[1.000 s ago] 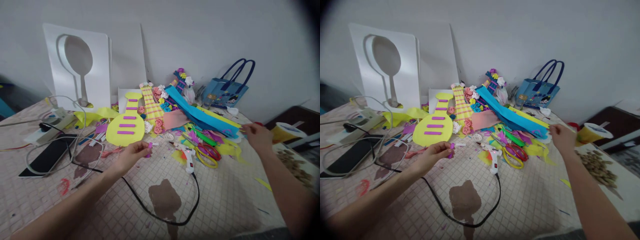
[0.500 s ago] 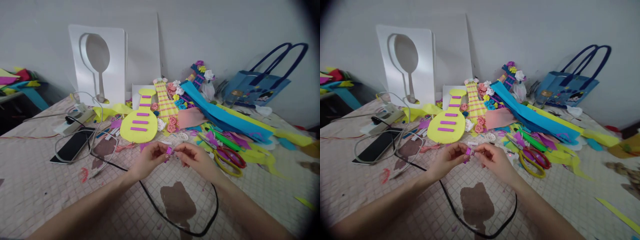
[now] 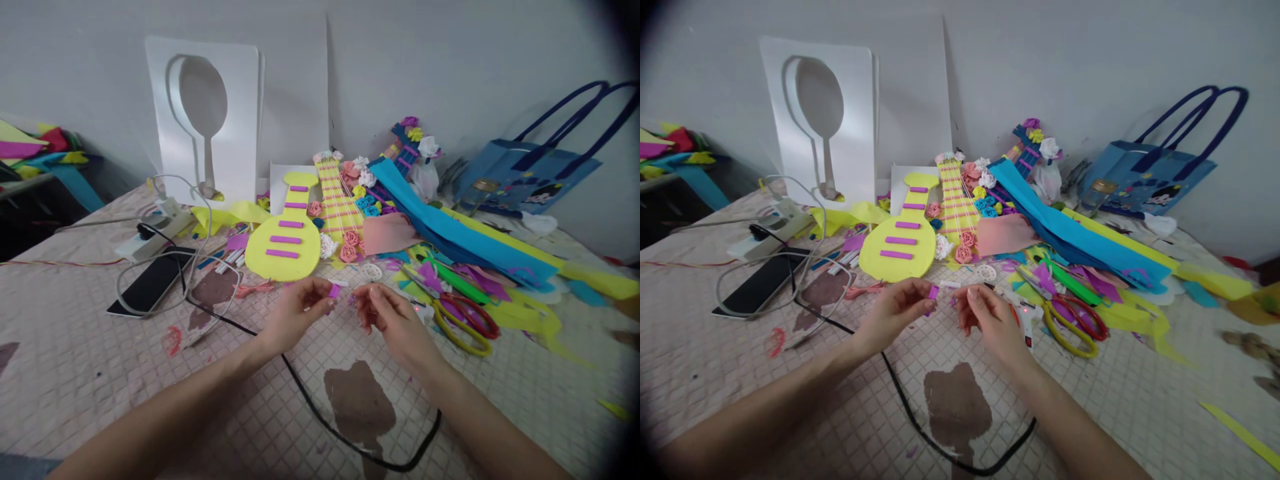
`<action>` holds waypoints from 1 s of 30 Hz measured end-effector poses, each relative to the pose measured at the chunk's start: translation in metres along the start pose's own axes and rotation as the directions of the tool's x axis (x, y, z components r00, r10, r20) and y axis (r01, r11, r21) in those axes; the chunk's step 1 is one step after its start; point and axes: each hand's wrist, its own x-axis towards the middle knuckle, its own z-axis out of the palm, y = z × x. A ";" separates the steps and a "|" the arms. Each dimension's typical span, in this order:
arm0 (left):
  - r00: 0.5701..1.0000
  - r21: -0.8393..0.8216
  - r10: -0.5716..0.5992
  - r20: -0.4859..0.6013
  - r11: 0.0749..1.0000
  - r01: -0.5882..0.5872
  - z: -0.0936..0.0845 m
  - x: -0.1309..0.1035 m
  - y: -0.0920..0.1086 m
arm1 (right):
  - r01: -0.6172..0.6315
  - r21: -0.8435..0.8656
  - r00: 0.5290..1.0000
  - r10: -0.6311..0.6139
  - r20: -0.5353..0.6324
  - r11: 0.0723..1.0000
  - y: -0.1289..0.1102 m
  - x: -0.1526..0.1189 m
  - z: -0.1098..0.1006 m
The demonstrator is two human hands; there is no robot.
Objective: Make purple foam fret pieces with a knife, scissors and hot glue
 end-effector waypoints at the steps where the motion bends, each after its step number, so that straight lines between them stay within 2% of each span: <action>1: 0.999 -0.040 -0.023 -0.026 0.999 0.022 -0.003 0.002 0.000 | -0.010 0.004 1.000 0.010 -0.016 1.000 0.001 0.001 -0.002; 3: 0.996 -0.108 -0.073 -0.059 0.992 0.067 -0.007 0.005 0.000 | -0.015 -0.036 1.000 0.014 -0.028 0.999 0.003 0.002 -0.005; 6: 0.992 -0.162 -0.121 -0.042 0.980 0.112 -0.008 0.005 0.001 | 0.029 -0.090 0.999 -0.030 -0.015 0.996 0.005 0.003 -0.007; 9: 0.993 -0.172 -0.117 0.009 0.978 0.117 -0.006 0.003 0.002 | 0.053 -0.104 0.999 -0.052 0.011 0.993 0.006 0.002 -0.007; 13: 0.992 -0.156 -0.109 0.057 0.981 0.117 -0.006 0.003 0.002 | 0.016 -0.127 1.000 -0.012 0.026 0.992 0.006 0.000 -0.002; 17: 0.990 -0.149 -0.113 0.080 0.981 0.124 -0.008 0.004 0.000 | -0.026 -0.048 1.000 0.026 -0.001 0.999 0.002 -0.001 0.001; 19: 0.990 -0.149 -0.116 0.081 0.981 0.127 -0.009 0.004 -0.001 | 0.032 -0.020 0.999 -0.032 -0.019 0.999 -0.003 0.002 -0.006; 21: 0.990 -0.148 -0.119 0.073 0.980 0.129 -0.009 0.004 -0.001 | 0.140 -0.108 0.984 -0.150 -0.091 0.984 -0.009 0.007 -0.023; 22: 0.990 -0.147 -0.122 0.070 0.980 0.131 -0.009 0.004 -0.002 | 0.187 -0.209 0.963 -0.221 -0.154 0.960 -0.013 0.010 -0.036; 24: 0.989 -0.144 -0.128 0.069 0.980 0.137 -0.009 0.004 -0.001 | 0.220 -0.457 0.860 -0.392 -0.326 0.862 -0.023 0.017 -0.070; 26: 0.988 -0.138 -0.132 0.077 0.980 0.142 -0.007 0.003 -0.001 | 0.134 -0.685 0.714 -0.549 -0.435 0.716 -0.034 0.023 -0.113; 27: 0.988 -0.133 -0.134 0.083 0.981 0.144 -0.007 0.003 -0.001 | 0.037 -0.785 0.642 -0.617 -0.456 0.619 -0.040 0.025 -0.136; 28: 0.987 -0.130 -0.135 0.087 0.981 0.145 -0.006 0.003 0.000 | -0.024 -0.812 0.564 -0.663 -0.493 0.583 -0.046 0.026 -0.160; 30: 0.986 -0.124 -0.141 0.092 0.981 0.152 -0.005 0.002 0.000 | -0.118 -0.836 0.471 -0.711 -0.523 0.537 -0.058 0.025 -0.204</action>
